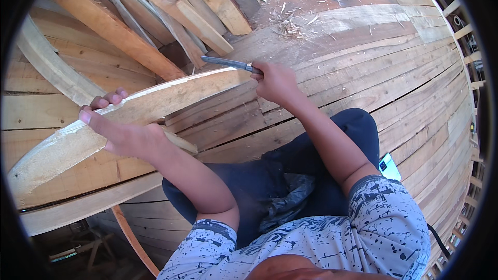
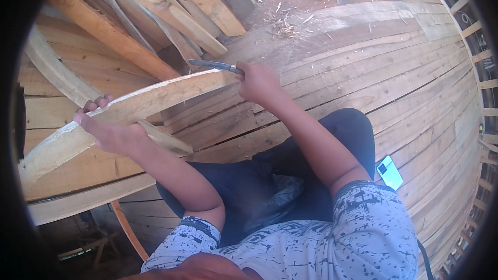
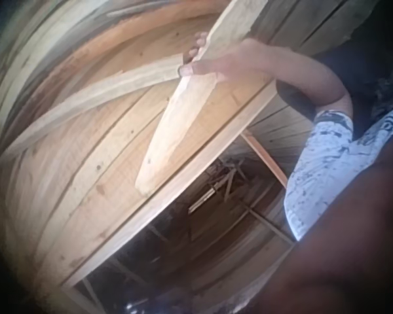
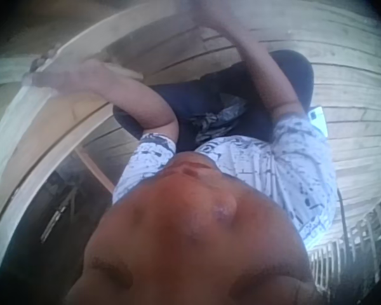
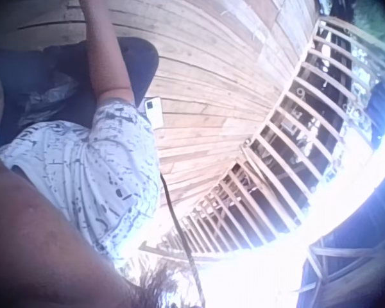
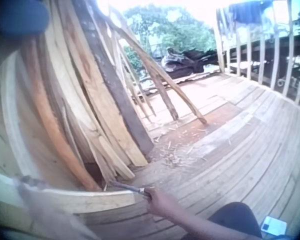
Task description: The person sits cross-legged on a wooden floor and uses a small knife to carve a long, curved piece of wood. They hold the wood with their left hand and scrape the surface with the knife in their right hand, producing wood shavings.
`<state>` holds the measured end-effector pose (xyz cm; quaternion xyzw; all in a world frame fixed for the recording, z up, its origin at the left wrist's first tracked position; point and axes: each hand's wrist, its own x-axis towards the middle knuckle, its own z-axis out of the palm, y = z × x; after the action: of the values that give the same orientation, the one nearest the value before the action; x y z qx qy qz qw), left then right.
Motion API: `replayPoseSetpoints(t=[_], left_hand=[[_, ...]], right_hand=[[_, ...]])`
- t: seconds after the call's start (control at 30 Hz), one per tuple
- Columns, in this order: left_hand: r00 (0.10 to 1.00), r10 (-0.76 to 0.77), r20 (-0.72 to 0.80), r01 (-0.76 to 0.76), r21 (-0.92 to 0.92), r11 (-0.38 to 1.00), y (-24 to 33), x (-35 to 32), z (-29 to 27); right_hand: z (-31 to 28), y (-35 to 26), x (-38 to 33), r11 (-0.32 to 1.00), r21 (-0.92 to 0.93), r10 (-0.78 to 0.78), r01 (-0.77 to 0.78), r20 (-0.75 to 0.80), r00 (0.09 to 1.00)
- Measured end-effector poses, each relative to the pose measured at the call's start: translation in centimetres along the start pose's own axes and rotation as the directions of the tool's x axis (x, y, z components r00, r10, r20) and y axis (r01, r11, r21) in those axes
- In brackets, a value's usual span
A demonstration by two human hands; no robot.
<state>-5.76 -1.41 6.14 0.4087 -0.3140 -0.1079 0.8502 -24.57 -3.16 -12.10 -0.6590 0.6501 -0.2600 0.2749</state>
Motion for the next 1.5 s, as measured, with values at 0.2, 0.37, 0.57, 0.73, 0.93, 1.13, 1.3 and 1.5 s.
replayPoseSetpoints(t=[0.2, 0.37, 0.57, 0.73, 0.93, 1.13, 1.3, 1.5], left_hand=[[0.996, 0.043, 0.077, -0.038, -0.066, 0.997, -0.2, -0.1, -0.1], [0.992, 0.063, 0.111, -0.054, -0.084, 0.995, -0.2, -0.4, 0.0], [0.987, 0.084, 0.137, -0.074, -0.079, 0.994, -0.3, -0.4, -0.4], [0.984, 0.086, 0.158, -0.070, -0.109, 0.992, -0.2, -0.8, -0.2], [0.976, 0.095, 0.198, -0.067, -0.141, 0.988, -0.1, -0.8, -0.2], [0.978, 0.089, 0.189, -0.061, -0.151, 0.987, -0.2, -0.6, -0.3], [0.984, 0.100, 0.147, -0.082, -0.119, 0.990, -0.6, -0.3, -0.4], [0.990, 0.074, 0.121, -0.067, -0.062, 0.996, -1.3, 0.6, -1.0]], right_hand=[[0.7, 1.1, 0.8, 0.974, 0.227, 0.031, -0.014, -0.072, 0.997], [1.4, 3.0, 2.0, 0.923, 0.380, 0.075, -0.055, -0.039, 0.996], [0.2, 0.3, 1.0, 0.916, 0.347, 0.142, -0.202, 0.191, 0.971], [-0.1, -0.2, 0.8, 0.934, 0.254, 0.205, -0.249, 0.187, 0.961], [1.4, 1.2, 1.7, 0.664, 0.559, 0.299, -0.497, 0.411, 0.861], [1.4, 2.1, 2.1, 0.060, 0.521, -0.027, -0.852, 0.854, 0.520], [-1.6, 1.4, 1.6, 0.051, 0.546, -0.258, -0.837, 0.816, 0.517], [-2.2, 4.4, 3.5, 0.910, 0.389, 0.204, -0.143, -0.120, 0.972]])
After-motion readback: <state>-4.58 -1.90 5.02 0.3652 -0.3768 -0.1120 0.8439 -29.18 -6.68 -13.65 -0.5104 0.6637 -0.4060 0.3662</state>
